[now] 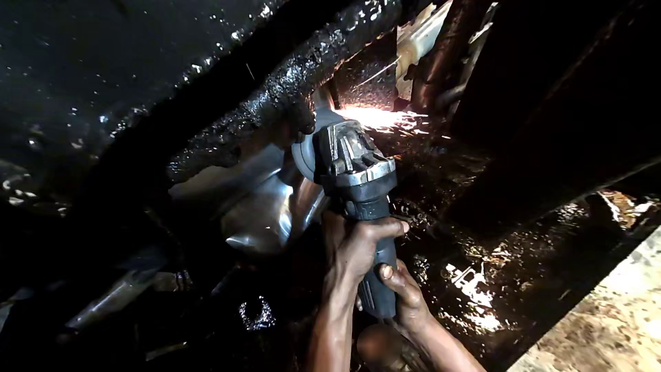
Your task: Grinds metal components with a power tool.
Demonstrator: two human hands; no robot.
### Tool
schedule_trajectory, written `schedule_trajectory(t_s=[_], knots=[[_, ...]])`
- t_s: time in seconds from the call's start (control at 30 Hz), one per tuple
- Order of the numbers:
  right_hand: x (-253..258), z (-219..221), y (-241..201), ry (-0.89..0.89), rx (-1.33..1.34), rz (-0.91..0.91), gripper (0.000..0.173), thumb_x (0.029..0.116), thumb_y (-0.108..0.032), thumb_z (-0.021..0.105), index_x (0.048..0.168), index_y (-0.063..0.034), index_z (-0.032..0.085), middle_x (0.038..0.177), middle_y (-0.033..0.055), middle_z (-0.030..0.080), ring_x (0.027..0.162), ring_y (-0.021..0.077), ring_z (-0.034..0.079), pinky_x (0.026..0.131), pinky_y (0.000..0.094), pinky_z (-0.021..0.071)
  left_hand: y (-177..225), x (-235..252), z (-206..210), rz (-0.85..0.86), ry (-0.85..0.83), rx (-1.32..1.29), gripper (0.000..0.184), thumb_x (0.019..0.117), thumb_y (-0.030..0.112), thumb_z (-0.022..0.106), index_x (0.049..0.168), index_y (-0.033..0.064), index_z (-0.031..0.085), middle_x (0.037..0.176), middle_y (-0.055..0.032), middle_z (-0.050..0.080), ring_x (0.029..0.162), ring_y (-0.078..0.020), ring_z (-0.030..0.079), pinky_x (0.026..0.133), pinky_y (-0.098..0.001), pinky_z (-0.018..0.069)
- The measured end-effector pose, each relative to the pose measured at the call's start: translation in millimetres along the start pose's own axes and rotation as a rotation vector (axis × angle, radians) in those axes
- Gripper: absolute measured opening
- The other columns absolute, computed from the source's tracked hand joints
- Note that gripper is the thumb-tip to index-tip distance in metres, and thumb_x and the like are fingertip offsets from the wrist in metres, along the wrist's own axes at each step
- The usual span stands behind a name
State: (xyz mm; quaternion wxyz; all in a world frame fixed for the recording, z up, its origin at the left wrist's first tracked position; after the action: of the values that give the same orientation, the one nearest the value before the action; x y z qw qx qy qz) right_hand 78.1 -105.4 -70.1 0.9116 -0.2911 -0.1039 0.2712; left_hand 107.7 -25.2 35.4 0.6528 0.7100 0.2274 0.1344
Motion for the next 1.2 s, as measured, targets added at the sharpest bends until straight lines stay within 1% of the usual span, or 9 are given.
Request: schedule_trajectory(t_s=[0.13,0.33,0.47,0.6,0.7,0.8,1.07,1.13,1.2], knots=[[-1,0,0,0.001,0.032,0.012,0.042,0.0859,-0.052,0.077,0.105,-0.0150,0.073,0.082,0.0044,0.074,0.066,0.0129,0.071,0.061,0.0314,0.0628,-1,7,1,0.010,0.029,0.010,0.065,0.0494,0.012,0.086,0.110,0.0054,0.064,0.091,-0.0079,0.073,0.081,-0.0175,0.072,0.070,-0.0369,0.0628],[0,3,1,-0.012,0.092,0.030,0.041,0.0863,-0.051,0.077,0.106,-0.0156,0.074,0.083,0.0051,0.075,0.068,0.0130,0.072,0.063,0.0320,0.0629,3,7,2,0.016,0.036,0.058,0.061,0.0500,0.011,0.087,0.108,0.0065,0.066,0.091,-0.0068,0.073,0.083,-0.0162,0.073,0.072,-0.0365,0.0628],[0,6,2,-0.050,0.141,0.054,0.044,0.0859,-0.055,0.076,0.106,-0.0160,0.073,0.084,0.0053,0.074,0.068,0.0134,0.072,0.061,0.0317,0.0625,4,-1,3,0.003,-0.008,0.125,0.059,0.0620,0.016,0.085,0.117,0.0122,0.064,0.095,-0.0053,0.072,0.084,-0.0173,0.071,0.066,-0.0380,0.0598],[-1,10,1,-0.087,0.202,0.061,0.040,0.0882,-0.053,0.074,0.107,-0.0175,0.075,0.087,0.0050,0.075,0.071,0.0132,0.073,0.063,0.0319,0.0634,10,-3,6,0.026,0.000,0.132,0.061,0.0627,0.013,0.084,0.119,0.0133,0.061,0.095,-0.0022,0.071,0.085,-0.0129,0.071,0.066,-0.0340,0.0605],[-1,13,0,-0.111,0.248,0.053,0.040,0.0892,-0.052,0.073,0.108,-0.0174,0.075,0.088,0.0049,0.076,0.073,0.0129,0.074,0.065,0.0317,0.0637,8,-2,5,0.006,0.013,0.190,0.060,0.0624,0.015,0.086,0.117,0.0126,0.063,0.093,-0.0031,0.071,0.084,-0.0135,0.071,0.065,-0.0351,0.0595],[-2,16,0,-0.117,0.285,0.073,0.040,0.0882,-0.053,0.073,0.107,-0.0186,0.076,0.089,0.0036,0.076,0.074,0.0121,0.074,0.065,0.0312,0.0635,7,-7,3,-0.031,-0.001,0.237,0.057,0.0673,0.017,0.087,0.118,0.0125,0.062,0.091,-0.0063,0.068,0.080,-0.0185,0.068,0.060,-0.0383,0.0559],[-3,13,8,-0.096,0.387,0.205,0.047,0.0797,-0.062,0.076,0.101,-0.0203,0.077,0.082,0.0056,0.074,0.066,0.0156,0.073,0.057,0.0338,0.0621,7,-10,6,0.024,-0.001,0.401,0.055,0.0734,0.035,0.088,0.117,0.0133,0.063,0.091,-0.0077,0.067,0.081,-0.0233,0.066,0.061,-0.0447,0.0543],[-3,12,9,-0.109,0.428,0.245,0.048,0.0789,-0.063,0.076,0.100,-0.0200,0.077,0.080,0.0061,0.073,0.065,0.0164,0.072,0.057,0.0341,0.0616,11,-8,12,0.036,-0.008,0.425,0.060,0.0745,0.040,0.087,0.121,0.0119,0.061,0.094,-0.0082,0.068,0.084,-0.0227,0.067,0.066,-0.0456,0.0567],[-5,10,9,-0.129,0.461,0.286,0.053,0.0759,-0.068,0.076,0.100,-0.0200,0.076,0.078,0.0058,0.072,0.063,0.0166,0.071,0.056,0.0336,0.0608,8,-8,16,0.016,-0.024,0.462,0.065,0.0761,0.048,0.084,0.123,0.0112,0.059,0.092,-0.0098,0.067,0.082,-0.0248,0.067,0.064,-0.0470,0.0555]])
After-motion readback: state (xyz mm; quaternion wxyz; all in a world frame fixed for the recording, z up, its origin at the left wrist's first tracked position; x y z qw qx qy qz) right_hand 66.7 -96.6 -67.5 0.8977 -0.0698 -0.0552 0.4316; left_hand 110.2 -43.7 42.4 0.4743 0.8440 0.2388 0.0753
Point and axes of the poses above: each hand's wrist, its own x-axis towards the middle knuckle, its own z-axis out of the palm, y = z × x, the point moved 9 cm from there along x, towards the middle knuckle
